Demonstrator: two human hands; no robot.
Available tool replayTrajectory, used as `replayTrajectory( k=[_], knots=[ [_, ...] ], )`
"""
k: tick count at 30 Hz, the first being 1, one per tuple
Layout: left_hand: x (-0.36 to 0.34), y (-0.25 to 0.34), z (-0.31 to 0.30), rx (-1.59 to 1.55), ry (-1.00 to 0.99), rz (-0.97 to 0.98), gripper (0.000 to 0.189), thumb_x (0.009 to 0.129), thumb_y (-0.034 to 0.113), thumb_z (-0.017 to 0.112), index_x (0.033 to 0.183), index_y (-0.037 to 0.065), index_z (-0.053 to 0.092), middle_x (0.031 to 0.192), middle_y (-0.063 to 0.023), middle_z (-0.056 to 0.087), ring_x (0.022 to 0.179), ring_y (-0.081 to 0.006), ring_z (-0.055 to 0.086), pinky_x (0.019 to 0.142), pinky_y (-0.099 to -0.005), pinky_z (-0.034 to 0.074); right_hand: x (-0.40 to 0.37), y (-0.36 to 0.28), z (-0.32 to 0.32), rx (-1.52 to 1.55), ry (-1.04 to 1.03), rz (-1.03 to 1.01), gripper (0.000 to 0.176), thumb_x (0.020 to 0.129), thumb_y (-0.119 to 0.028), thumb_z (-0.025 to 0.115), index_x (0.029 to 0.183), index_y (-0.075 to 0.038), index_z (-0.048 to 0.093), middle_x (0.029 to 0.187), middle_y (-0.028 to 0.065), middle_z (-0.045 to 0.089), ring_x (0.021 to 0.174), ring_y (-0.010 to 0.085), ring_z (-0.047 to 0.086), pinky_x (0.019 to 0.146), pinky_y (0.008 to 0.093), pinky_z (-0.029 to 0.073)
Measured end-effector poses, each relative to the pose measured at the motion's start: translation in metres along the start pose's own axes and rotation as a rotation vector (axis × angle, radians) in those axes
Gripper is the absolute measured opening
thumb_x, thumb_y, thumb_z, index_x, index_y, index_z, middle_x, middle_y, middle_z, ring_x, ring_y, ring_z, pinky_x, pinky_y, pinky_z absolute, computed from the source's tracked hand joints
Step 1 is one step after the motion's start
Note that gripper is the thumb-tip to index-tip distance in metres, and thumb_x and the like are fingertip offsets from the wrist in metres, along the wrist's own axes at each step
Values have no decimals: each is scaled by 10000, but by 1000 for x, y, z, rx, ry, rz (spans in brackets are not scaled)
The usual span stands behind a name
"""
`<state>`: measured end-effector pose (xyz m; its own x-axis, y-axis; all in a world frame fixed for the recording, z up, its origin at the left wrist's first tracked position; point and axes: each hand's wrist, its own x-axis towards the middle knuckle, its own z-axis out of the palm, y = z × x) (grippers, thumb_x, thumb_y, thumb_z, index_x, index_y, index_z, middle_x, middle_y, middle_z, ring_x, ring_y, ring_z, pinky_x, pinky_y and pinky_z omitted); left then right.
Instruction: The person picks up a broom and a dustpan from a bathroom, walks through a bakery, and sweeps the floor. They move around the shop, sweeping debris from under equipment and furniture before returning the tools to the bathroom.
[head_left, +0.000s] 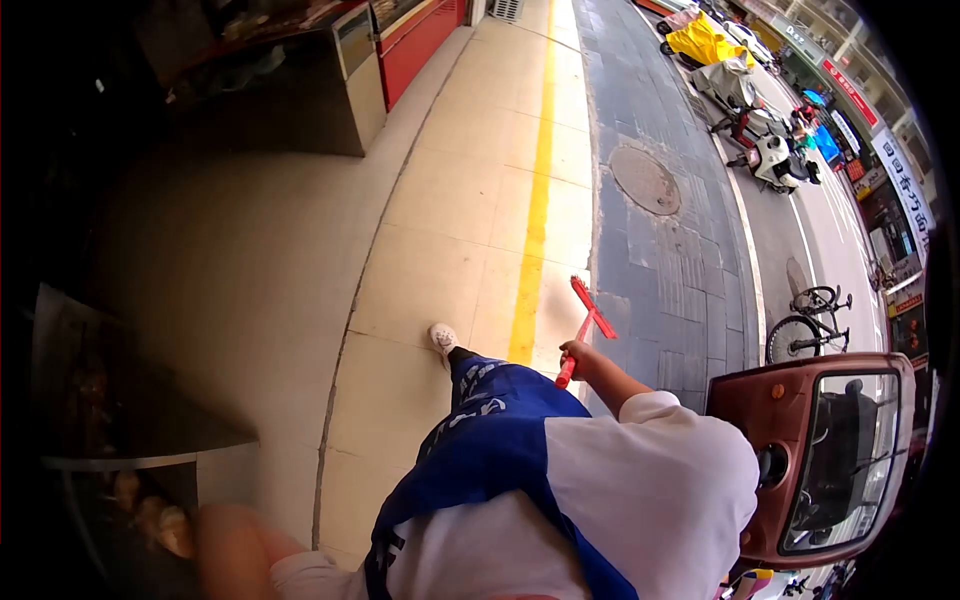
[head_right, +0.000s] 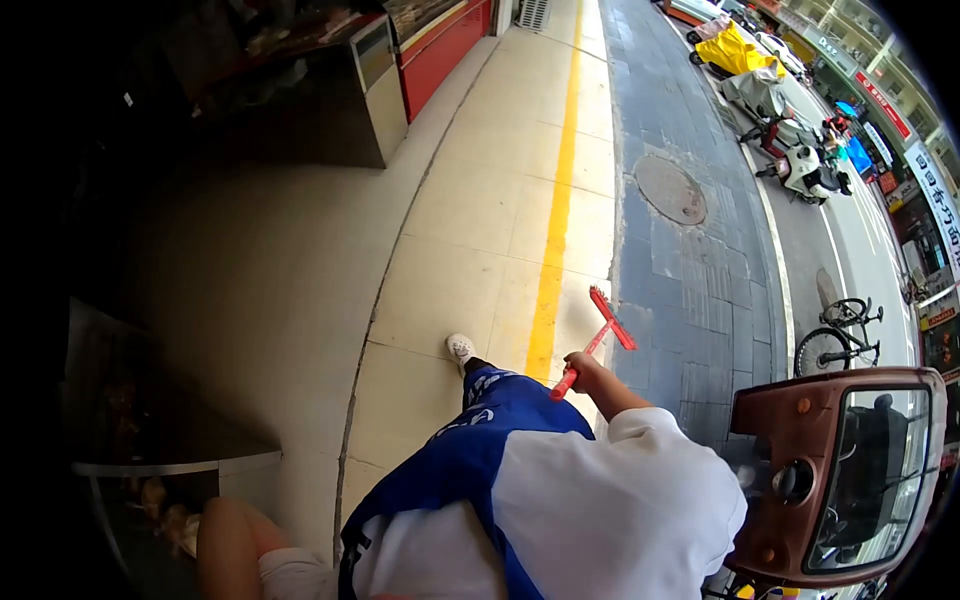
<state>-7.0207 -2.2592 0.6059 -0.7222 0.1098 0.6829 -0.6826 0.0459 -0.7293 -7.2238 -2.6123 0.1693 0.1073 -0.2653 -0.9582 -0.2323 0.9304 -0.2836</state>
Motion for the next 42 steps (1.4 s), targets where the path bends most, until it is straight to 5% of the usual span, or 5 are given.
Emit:
replayTrajectory(
  k=[9,18,23,33,42],
  knots=[
    [-194,-67,-14,556,-326,-196,452,808,390,446,1173,133,373,1050,-71,441,952,-215,419,804,-424,350,-15,-123,251,218,-661,453,122,816,-134,407,721,-67,371,458,-24,378,361,70,400,352,168,390],
    [-414,120,-112,-167,-2496,-2738,506,752,412,494,1148,99,468,1002,-127,567,954,-279,524,793,-392,423,-31,-151,544,-106,-1005,814,128,866,-129,347,829,-10,378,528,-28,377,419,65,372,410,177,371],
    [-458,328,-166,739,-295,-3434,468,738,343,533,1098,46,494,1102,-142,520,1012,-258,498,850,-329,394,-28,-121,699,-191,-943,788,113,830,-62,412,899,5,351,538,-20,386,442,56,400,403,149,382],
    [-623,104,-360,299,-1699,-3045,454,740,327,530,1084,33,495,1083,-146,530,992,-269,510,850,-331,396,-81,-98,870,-215,-937,735,134,841,-114,417,888,11,408,524,-22,399,407,55,399,364,155,377],
    [-939,-230,-404,749,-642,-2692,359,775,314,499,1029,64,534,888,-126,603,791,-247,583,699,-324,457,-51,-91,1065,-828,-723,338,113,821,-159,486,865,-75,423,470,-55,292,365,54,305,302,177,257]
  ],
)
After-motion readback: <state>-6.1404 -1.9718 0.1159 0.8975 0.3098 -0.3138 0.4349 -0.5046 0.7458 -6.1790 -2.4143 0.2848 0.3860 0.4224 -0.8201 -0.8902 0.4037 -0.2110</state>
